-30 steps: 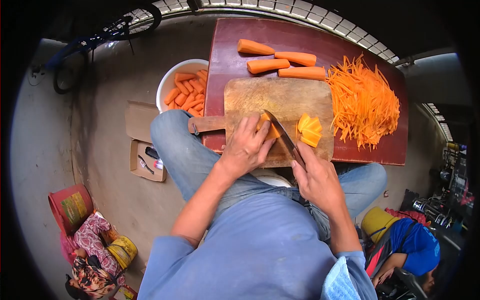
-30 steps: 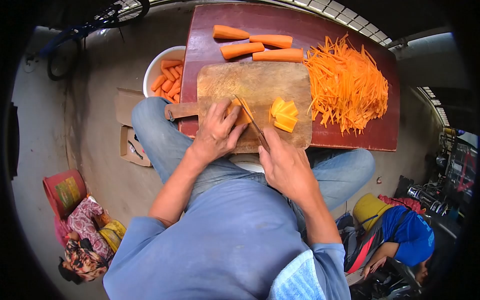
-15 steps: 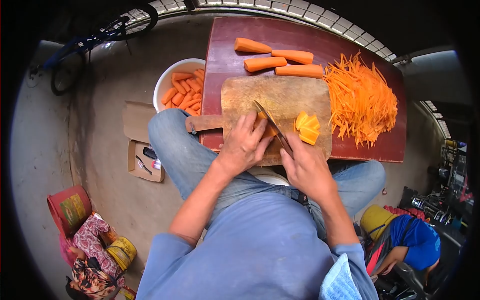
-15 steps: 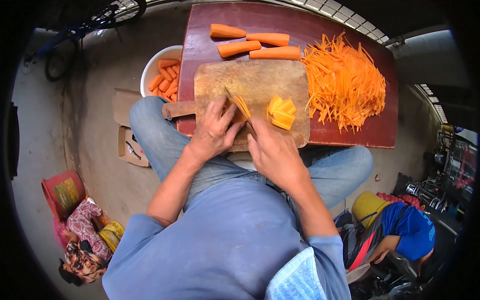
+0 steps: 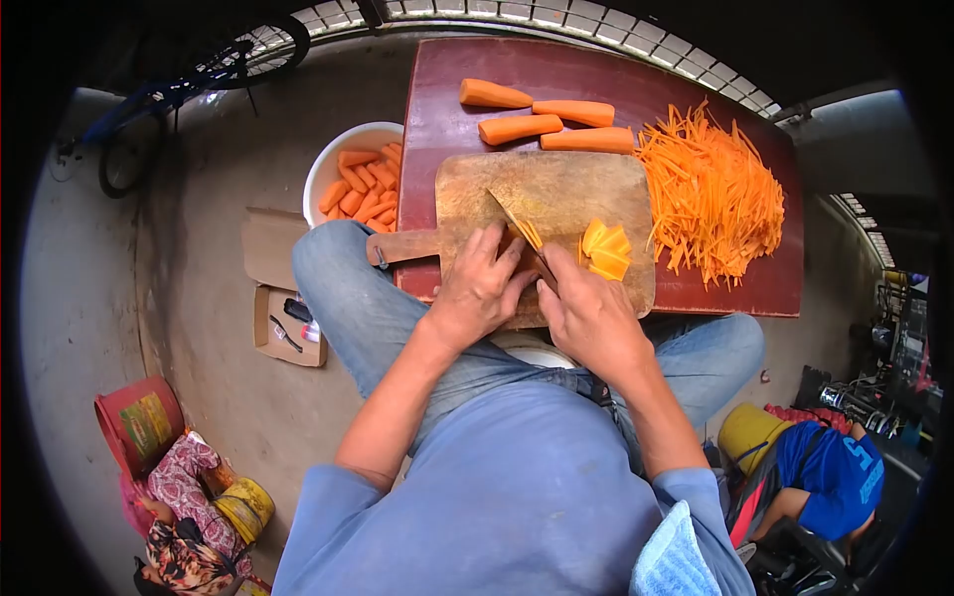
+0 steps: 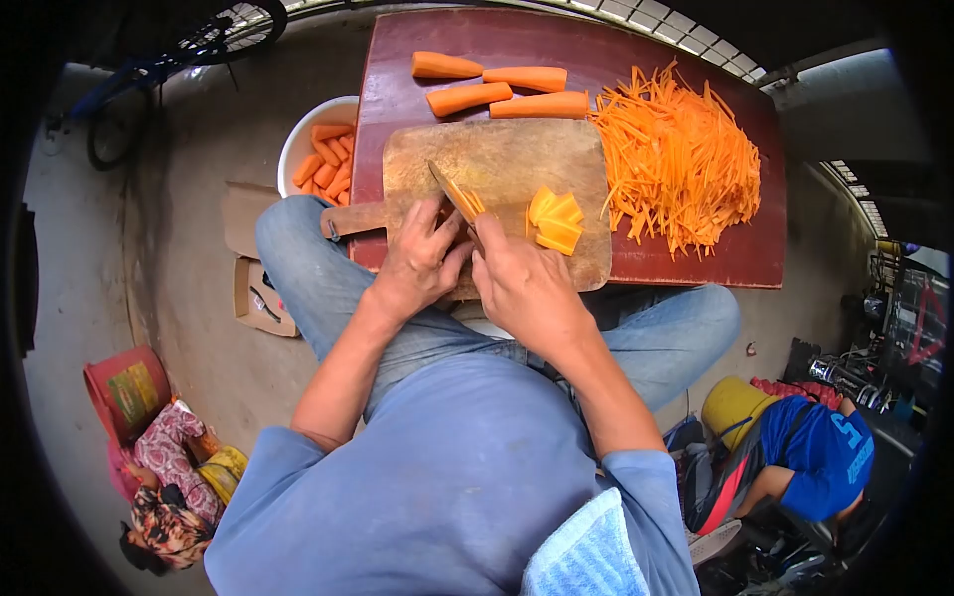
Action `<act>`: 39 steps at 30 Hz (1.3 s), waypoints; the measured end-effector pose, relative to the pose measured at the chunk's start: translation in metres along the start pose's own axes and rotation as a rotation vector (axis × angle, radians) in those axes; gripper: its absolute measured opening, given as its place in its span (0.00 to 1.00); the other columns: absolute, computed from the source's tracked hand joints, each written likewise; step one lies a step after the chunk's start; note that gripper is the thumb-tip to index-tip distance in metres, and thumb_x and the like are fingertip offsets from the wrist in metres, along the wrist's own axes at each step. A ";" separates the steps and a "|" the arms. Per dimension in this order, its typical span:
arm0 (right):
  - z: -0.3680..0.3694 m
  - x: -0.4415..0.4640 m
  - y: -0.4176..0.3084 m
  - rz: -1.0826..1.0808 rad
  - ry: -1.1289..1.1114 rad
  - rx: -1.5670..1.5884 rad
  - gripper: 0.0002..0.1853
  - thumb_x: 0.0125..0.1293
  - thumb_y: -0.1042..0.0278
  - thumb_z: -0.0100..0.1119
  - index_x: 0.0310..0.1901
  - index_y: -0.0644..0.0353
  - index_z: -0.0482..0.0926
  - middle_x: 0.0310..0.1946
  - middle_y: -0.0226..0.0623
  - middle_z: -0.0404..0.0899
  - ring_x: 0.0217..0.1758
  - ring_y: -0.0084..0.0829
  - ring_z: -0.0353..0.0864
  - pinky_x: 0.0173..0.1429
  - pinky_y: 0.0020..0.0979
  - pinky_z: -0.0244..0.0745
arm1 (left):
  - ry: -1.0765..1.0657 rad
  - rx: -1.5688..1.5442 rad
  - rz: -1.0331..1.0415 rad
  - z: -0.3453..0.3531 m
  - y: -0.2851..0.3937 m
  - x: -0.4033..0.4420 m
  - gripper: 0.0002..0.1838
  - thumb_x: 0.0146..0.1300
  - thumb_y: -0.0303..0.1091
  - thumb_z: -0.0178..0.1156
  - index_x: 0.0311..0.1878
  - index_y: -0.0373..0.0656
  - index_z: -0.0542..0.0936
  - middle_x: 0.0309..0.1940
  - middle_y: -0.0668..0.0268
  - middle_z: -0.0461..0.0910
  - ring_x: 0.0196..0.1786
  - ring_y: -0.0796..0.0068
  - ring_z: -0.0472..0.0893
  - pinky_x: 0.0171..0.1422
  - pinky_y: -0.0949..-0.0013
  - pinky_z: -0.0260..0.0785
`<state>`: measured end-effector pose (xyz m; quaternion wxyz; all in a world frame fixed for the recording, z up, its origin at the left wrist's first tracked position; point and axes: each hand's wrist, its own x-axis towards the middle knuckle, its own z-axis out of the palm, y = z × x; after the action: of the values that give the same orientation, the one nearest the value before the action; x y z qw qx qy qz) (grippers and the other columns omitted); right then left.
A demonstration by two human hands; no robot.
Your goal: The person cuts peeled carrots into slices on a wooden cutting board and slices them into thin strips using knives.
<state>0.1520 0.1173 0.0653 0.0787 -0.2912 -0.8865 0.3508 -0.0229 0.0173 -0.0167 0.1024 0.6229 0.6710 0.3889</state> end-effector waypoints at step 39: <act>-0.016 -0.009 -0.004 -0.010 0.000 0.049 0.16 0.78 0.71 0.65 0.62 0.62 0.75 0.39 0.61 0.88 0.47 0.67 0.90 0.52 0.64 0.82 | 0.048 -0.045 -0.025 0.000 -0.003 -0.006 0.28 0.59 0.25 0.81 0.63 0.32 0.86 0.64 0.43 0.79 0.63 0.40 0.83 0.68 0.48 0.80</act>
<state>0.1634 0.1191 0.0805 0.0878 -0.2851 -0.8790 0.3721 -0.0238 0.0118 -0.0206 0.1053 0.6025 0.6720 0.4175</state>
